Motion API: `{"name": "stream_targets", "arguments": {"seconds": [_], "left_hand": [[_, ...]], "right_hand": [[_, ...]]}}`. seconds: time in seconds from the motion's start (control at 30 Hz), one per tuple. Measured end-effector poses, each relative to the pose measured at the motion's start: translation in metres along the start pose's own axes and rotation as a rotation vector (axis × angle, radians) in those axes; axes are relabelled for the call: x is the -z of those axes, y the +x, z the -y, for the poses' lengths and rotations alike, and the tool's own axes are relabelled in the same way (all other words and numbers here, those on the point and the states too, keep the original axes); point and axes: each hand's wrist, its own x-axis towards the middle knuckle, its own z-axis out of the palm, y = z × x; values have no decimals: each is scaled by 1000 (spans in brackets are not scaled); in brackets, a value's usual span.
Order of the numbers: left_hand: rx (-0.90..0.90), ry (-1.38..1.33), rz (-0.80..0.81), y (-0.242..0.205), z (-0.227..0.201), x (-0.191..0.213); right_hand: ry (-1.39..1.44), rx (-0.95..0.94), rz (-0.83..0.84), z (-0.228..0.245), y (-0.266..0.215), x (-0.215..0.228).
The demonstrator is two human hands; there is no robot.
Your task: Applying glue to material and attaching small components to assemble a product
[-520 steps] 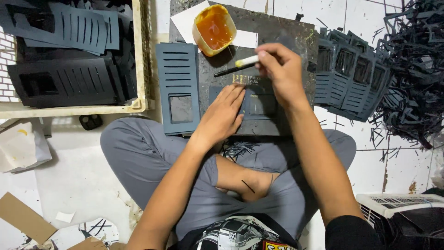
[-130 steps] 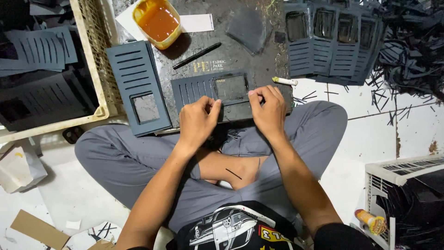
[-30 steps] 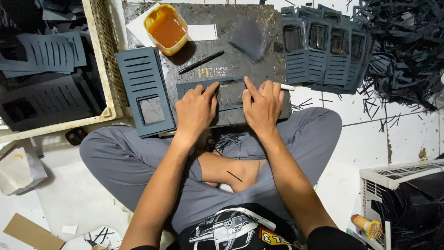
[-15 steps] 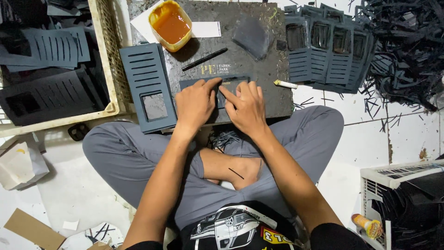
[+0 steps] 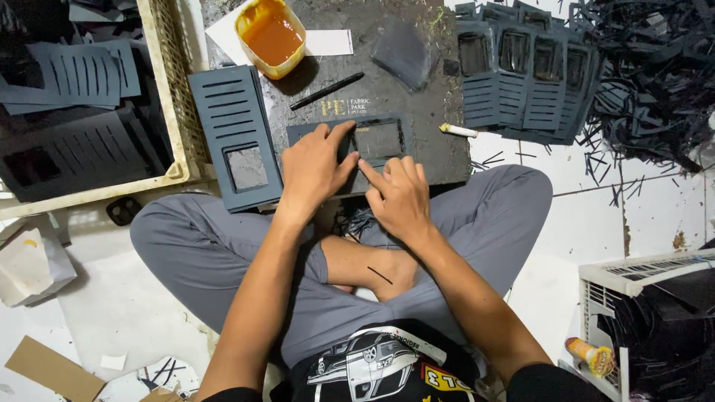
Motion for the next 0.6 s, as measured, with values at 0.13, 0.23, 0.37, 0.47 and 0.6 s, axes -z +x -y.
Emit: {"name": "stream_targets", "arguments": {"seconds": [0.13, 0.23, 0.37, 0.47, 0.6], "left_hand": [[-13, 40, -5, -3, -3, 3], [-33, 50, -16, -4, -2, 0], [-47, 71, -21, -5, -2, 1], [-49, 78, -29, -6, -2, 0], [-17, -7, -62, -5, -4, 5]], "right_hand": [[-8, -87, 12, -6, -5, 13], [-50, -252, 76, -11, -8, 26], [-174, -276, -3, -21, -16, 26], [-161, -278, -62, -27, -16, 24], [31, -332, -48, -40, -8, 27]]}}
